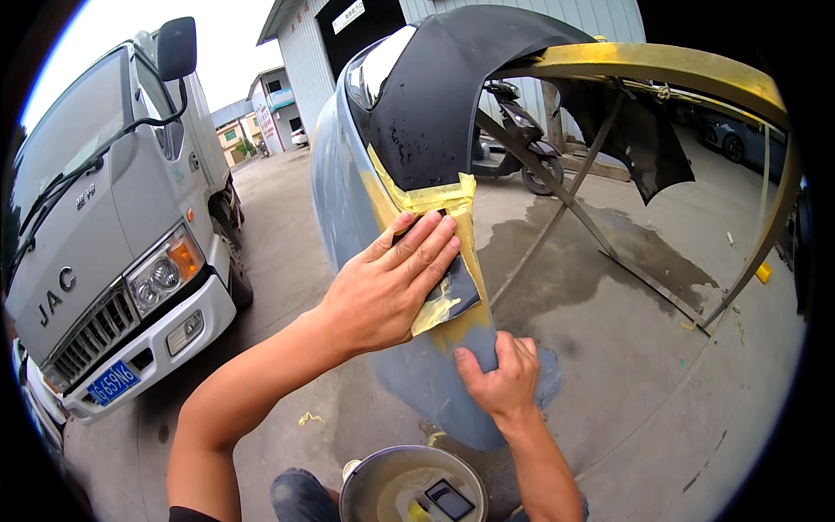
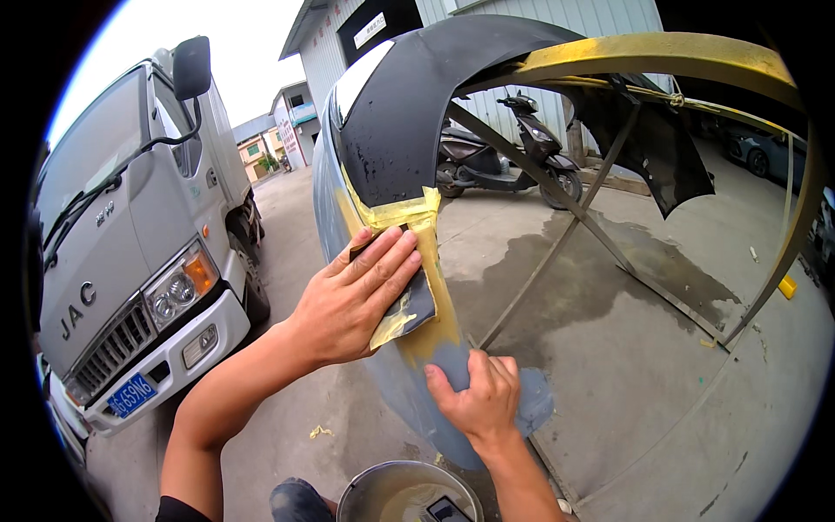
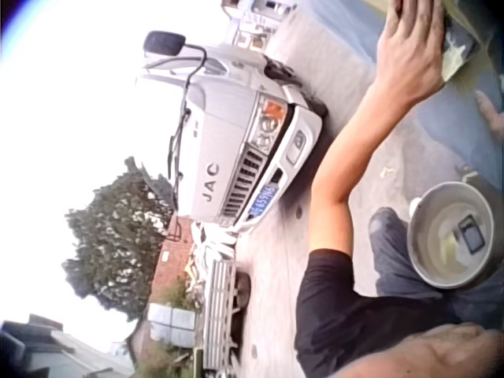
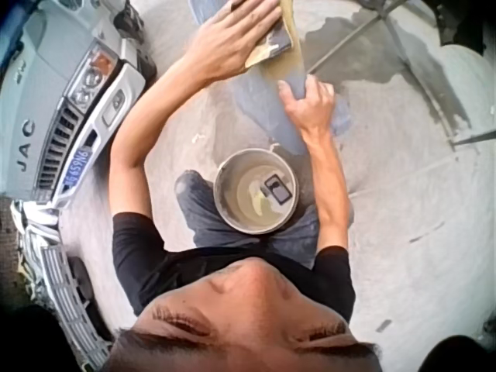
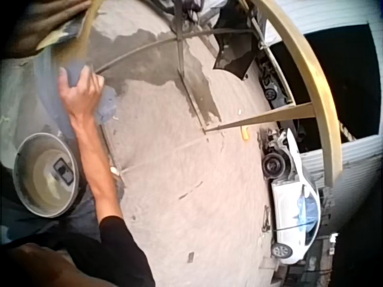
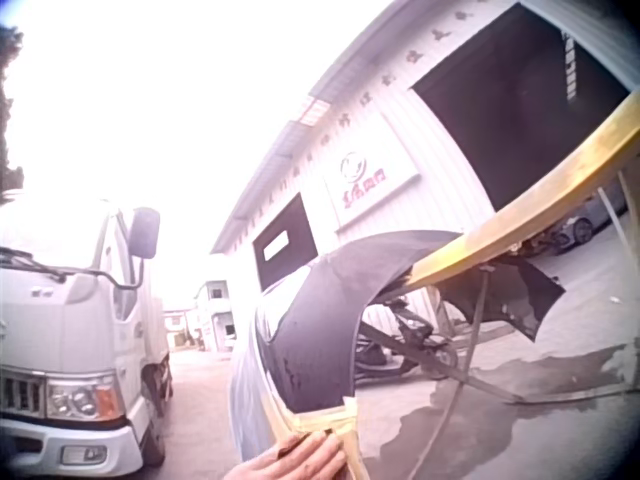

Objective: The person sands a detached car bumper with a sanding block, repeatedly dipping it in water and wiping the surface with a cloth. The person works on the taped edges and the main body of the bumper, then removes the masking tape.

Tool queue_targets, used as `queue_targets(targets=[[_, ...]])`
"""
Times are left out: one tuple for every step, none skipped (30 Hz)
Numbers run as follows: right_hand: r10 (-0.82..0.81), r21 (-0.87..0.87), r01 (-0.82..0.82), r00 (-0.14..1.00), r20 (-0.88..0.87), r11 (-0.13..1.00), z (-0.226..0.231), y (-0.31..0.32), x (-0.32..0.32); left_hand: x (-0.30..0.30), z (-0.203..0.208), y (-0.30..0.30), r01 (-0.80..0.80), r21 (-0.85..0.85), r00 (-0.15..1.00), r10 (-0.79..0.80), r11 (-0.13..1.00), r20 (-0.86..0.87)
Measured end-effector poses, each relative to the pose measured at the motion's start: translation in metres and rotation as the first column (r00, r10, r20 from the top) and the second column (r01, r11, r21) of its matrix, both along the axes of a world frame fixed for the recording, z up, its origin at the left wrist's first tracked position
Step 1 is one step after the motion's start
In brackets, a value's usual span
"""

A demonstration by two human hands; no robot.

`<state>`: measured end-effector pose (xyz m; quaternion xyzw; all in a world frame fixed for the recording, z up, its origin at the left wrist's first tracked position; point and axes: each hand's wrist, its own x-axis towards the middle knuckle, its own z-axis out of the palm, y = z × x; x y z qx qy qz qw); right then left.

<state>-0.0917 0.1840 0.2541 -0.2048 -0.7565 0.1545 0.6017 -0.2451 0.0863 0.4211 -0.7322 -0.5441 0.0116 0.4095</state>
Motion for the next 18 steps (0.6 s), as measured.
queue_targets(targets=[[-0.01, 0.001, 0.01, 1.0, 0.006, 1.0, 0.0, 0.001, 0.001, 0.006, 0.003, 0.007, 0.005, -0.013, 1.0, -0.005, 1.0, 0.005], [-0.02, 0.002, 0.02, 1.0, 0.012, 1.0, 0.0, 0.002, 0.001, 0.008, 0.002, 0.009, -0.003, -0.016, 1.0, 0.003, 1.0, 0.003], [-0.028, 0.028, 0.028, 1.0, -0.002, 0.999, 0.001, 0.004, 0.002, 0.011, 0.003, 0.012, -0.008, -0.02, 1.0, 0.008, 1.0, -0.002], [-0.035, 0.053, 0.036, 0.999, -0.016, 0.998, 0.0, 0.006, 0.002, 0.012, 0.003, 0.012, -0.012, -0.025, 1.0, 0.012, 1.0, -0.007], [-0.039, 0.083, 0.041, 0.999, -0.029, 0.996, 0.0, 0.008, 0.002, 0.011, -0.001, 0.008, 0.02, -0.029, 1.0, -0.02, 0.999, 0.004], [-0.035, 0.082, 0.038, 0.999, -0.027, 0.996, -0.001, 0.009, 0.001, 0.011, -0.009, -0.001, 0.049, -0.045, 0.999, -0.049, 0.998, 0.0], [-0.032, 0.081, 0.034, 0.999, -0.026, 0.996, -0.002, 0.009, -0.001, 0.009, -0.024, -0.01, 0.061, -0.069, 0.997, -0.064, 0.996, -0.034], [-0.022, 0.082, 0.024, 0.999, -0.025, 0.996, -0.002, 0.007, -0.003, 0.006, -0.036, -0.016, 0.067, -0.091, 0.995, -0.073, 0.994, -0.068], [-0.031, 0.078, 0.033, 0.999, -0.024, 0.996, 0.0, 0.006, -0.001, 0.008, -0.036, -0.014, 0.064, -0.09, 0.996, -0.069, 0.994, -0.052], [-0.04, 0.074, 0.042, 0.999, -0.024, 0.996, 0.004, 0.004, 0.001, 0.008, -0.031, -0.01, 0.075, -0.07, 0.996, -0.078, 0.995, -0.048], [-0.049, 0.07, 0.051, 0.999, -0.023, 0.996, 0.007, 0.003, 0.002, 0.008, -0.02, -0.003, 0.086, -0.05, 0.995, -0.088, 0.995, -0.044], [-0.037, 0.05, 0.038, 0.999, -0.026, 0.998, 0.006, 0.002, 0.003, 0.01, -0.01, 0.005, 0.092, -0.036, 0.995, -0.093, 0.995, -0.035], [-0.025, 0.031, 0.026, 0.999, -0.029, 0.999, 0.006, 0.001, 0.003, 0.012, 0.0, 0.015, 0.046, 0.015, 0.999, -0.046, 0.999, -0.022], [-0.011, 0.015, 0.011, 0.999, -0.031, 1.0, 0.006, 0.001, 0.003, 0.017, 0.008, 0.019, 0.035, 0.026, 0.999, -0.035, 0.999, -0.028], [-0.008, 0.007, 0.008, 1.0, -0.02, 1.0, 0.005, 0.0, 0.003, 0.018, 0.003, 0.018, 0.013, 0.037, 0.998, -0.01, 0.999, -0.058], [-0.005, -0.001, 0.005, 1.0, -0.009, 1.0, 0.005, 0.0, 0.004, 0.02, -0.005, 0.015, -0.01, 0.048, 0.996, 0.014, 0.999, -0.087], [-0.011, -0.009, 0.011, 1.0, -0.002, 1.0, 0.006, 0.0, 0.007, 0.022, -0.013, 0.009, 0.024, 0.013, 0.999, -0.024, 1.0, -0.046], [-0.014, 0.014, 0.014, 1.0, -0.009, 1.0, 0.005, 0.001, 0.006, 0.023, -0.02, 0.005, 0.001, -0.016, 0.993, -0.003, 1.0, -0.12]])
